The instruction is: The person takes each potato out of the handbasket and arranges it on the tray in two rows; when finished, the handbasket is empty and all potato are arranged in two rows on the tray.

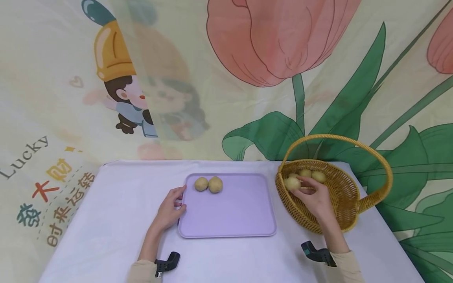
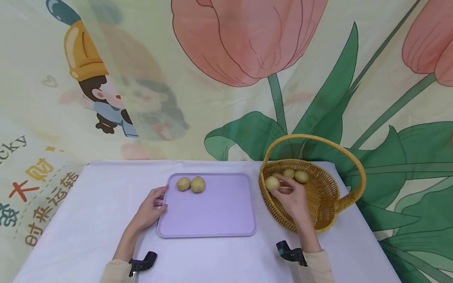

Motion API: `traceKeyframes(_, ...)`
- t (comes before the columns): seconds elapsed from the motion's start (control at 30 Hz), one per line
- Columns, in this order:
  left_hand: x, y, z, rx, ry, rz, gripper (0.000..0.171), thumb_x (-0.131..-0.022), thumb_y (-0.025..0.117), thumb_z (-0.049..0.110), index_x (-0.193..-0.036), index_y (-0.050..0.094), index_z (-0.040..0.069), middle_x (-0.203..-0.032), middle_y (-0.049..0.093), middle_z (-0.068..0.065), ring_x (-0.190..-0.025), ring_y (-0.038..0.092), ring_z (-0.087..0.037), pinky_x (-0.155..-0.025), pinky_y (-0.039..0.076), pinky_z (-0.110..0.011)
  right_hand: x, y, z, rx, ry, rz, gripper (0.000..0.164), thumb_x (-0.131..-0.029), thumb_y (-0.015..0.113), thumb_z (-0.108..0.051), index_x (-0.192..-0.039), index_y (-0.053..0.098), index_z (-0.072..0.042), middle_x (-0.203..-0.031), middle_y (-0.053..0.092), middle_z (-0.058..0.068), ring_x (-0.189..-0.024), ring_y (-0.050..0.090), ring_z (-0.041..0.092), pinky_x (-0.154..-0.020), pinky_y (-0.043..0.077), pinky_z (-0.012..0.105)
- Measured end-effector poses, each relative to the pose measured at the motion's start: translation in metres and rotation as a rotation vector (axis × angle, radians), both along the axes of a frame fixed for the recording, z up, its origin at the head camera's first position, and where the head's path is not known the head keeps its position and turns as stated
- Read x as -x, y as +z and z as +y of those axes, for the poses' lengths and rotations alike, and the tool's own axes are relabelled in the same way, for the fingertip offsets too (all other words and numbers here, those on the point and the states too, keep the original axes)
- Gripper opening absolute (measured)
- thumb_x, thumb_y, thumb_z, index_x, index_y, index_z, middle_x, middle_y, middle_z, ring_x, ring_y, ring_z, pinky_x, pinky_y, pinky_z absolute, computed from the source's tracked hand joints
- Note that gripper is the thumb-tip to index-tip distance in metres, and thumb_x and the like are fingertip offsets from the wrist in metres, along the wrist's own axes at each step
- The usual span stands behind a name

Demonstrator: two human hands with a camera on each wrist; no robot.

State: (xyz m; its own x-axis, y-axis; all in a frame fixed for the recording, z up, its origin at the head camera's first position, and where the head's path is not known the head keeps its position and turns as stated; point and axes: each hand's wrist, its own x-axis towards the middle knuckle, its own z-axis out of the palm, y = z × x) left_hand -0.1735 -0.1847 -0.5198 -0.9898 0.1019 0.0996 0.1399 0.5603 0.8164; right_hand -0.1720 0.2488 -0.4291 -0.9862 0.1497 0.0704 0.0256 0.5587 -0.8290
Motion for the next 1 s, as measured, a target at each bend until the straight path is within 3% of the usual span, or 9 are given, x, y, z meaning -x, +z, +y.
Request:
traceKeyframes(0.2, 0.001, 0.002, 0.0, 0.01, 0.009, -0.026, 0.064, -0.084, 0.063, -0.007, -0.145, 0.044, -0.004, -0.14, 0.046, -0.021, -0.11, 0.056, -0.032, -0.092, 0.054, -0.043, 0.007, 0.009, -0.034, 0.101, 0.036, 0.053, 0.044, -0.083, 0.077, -0.006, -0.125, 0.065, 0.001, -0.114, 0.065, 0.022, -0.091, 0.068, 0.023, -0.068, 0.054, 0.016)
traceKeyframes(0.33, 0.001, 0.003, -0.001, 0.01, 0.013, -0.04, 0.064, -0.085, 0.063, -0.006, -0.146, 0.043, -0.003, -0.141, 0.045, -0.021, -0.111, 0.055, -0.033, -0.093, 0.054, -0.043, 0.014, 0.006, -0.062, 0.181, 0.1, 0.078, 0.043, -0.08, 0.078, -0.001, -0.121, 0.067, 0.002, -0.11, 0.066, 0.024, -0.088, 0.069, 0.027, -0.069, 0.054, 0.016)
traceKeyframes(0.57, 0.002, 0.001, -0.001, -0.001, 0.011, -0.03, 0.064, -0.084, 0.063, -0.007, -0.145, 0.043, -0.004, -0.139, 0.046, -0.022, -0.11, 0.055, -0.032, -0.092, 0.054, -0.042, 0.033, -0.02, -0.107, 0.186, 0.177, 0.069, 0.04, -0.076, 0.079, -0.001, -0.115, 0.069, 0.003, -0.099, 0.069, 0.022, -0.081, 0.07, 0.029, -0.07, 0.058, 0.027)
traceKeyframes(0.77, 0.001, 0.0, 0.0, -0.005, 0.009, -0.025, 0.064, -0.083, 0.063, -0.007, -0.144, 0.044, -0.005, -0.139, 0.046, -0.023, -0.109, 0.056, -0.033, -0.092, 0.054, -0.042, 0.047, -0.042, -0.132, 0.151, 0.157, 0.054, 0.039, -0.073, 0.082, -0.002, -0.11, 0.071, 0.003, -0.09, 0.07, 0.018, -0.075, 0.069, 0.027, -0.067, 0.058, 0.028)
traceKeyframes(1.0, 0.002, -0.003, 0.001, -0.013, 0.007, 0.0, 0.063, -0.081, 0.063, -0.009, -0.142, 0.046, -0.005, -0.137, 0.047, -0.022, -0.107, 0.056, -0.032, -0.089, 0.056, -0.039, 0.053, -0.062, -0.145, 0.175, 0.138, 0.0, 0.04, -0.072, 0.081, -0.002, -0.11, 0.07, 0.005, -0.087, 0.067, 0.018, -0.076, 0.069, 0.026, -0.068, 0.058, 0.03)
